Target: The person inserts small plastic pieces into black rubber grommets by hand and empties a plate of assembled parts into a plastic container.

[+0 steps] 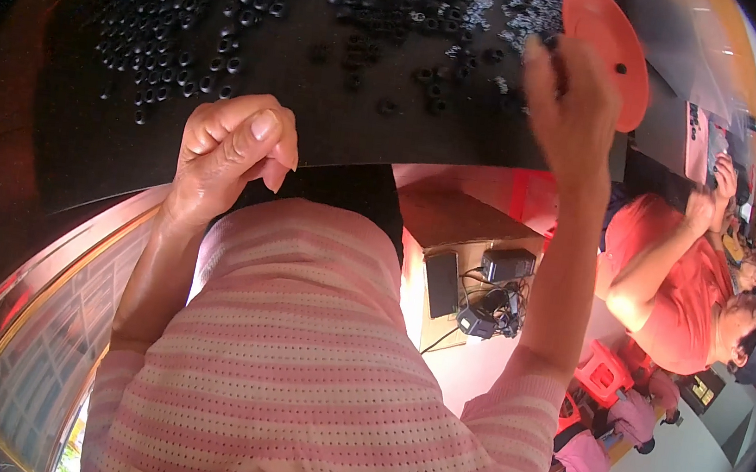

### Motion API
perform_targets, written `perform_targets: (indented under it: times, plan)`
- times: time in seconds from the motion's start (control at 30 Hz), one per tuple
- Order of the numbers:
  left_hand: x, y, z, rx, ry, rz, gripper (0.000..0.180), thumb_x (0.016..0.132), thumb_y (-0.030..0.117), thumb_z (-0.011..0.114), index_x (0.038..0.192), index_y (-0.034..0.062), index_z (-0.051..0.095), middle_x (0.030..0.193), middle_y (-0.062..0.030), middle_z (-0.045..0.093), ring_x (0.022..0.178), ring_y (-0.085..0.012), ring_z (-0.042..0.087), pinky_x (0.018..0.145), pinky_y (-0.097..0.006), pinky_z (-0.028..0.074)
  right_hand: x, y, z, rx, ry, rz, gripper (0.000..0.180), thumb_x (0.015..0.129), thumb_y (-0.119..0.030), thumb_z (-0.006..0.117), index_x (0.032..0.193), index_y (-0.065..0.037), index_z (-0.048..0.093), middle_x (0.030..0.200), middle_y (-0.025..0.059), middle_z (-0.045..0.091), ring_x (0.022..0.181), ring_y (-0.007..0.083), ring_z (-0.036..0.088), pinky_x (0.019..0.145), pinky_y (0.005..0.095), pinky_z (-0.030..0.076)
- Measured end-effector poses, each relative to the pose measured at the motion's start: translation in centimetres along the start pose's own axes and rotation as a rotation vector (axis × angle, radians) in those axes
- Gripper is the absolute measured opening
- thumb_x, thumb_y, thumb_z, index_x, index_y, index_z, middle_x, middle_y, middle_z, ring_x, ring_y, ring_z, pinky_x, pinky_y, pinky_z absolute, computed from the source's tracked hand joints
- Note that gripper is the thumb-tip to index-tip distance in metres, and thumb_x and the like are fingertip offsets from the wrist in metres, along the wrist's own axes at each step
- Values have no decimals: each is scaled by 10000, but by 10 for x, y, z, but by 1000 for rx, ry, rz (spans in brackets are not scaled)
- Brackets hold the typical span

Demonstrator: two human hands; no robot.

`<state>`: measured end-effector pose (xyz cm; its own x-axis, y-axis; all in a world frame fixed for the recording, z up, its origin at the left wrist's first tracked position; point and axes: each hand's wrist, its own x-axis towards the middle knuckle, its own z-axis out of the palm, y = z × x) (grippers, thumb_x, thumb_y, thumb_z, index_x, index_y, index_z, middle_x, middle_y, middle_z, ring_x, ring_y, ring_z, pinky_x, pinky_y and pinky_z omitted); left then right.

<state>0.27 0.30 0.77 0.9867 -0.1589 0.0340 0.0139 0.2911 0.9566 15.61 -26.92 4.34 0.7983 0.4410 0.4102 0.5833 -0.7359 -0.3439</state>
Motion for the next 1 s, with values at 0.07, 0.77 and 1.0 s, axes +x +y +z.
perform_targets:
  times: [0.07, 0.77, 1.0]
  plan:
    - [-1, 0, 4, 67, 39, 12, 416, 984, 305, 520, 690, 20, 591, 560, -14, 516, 523, -82, 471, 499, -245, 373, 15, 38, -6, -103, 19, 99, 317, 885, -283, 644, 990, 16, 633, 732, 128, 598, 638, 222, 577, 621, 323, 460]
    - [-2, -3, 9, 151, 41, 34, 399, 981, 297, 531, 696, 23, 589, 574, -10, 510, 530, -74, 467, 507, -231, 377, -2, -31, 24, 27, -309, -258, 170, 841, -64, 635, 1004, -50, 589, 847, 108, 505, 708, 285, 539, 623, 347, 435]
    - [-4, -1, 9, 156, 55, 47, 401, 981, 302, 530, 697, 25, 590, 564, -4, 504, 537, -70, 466, 495, -237, 368, 9, -48, 38, 40, -218, -291, 203, 852, -97, 631, 1049, -53, 602, 891, 100, 548, 750, 274, 578, 648, 354, 457]
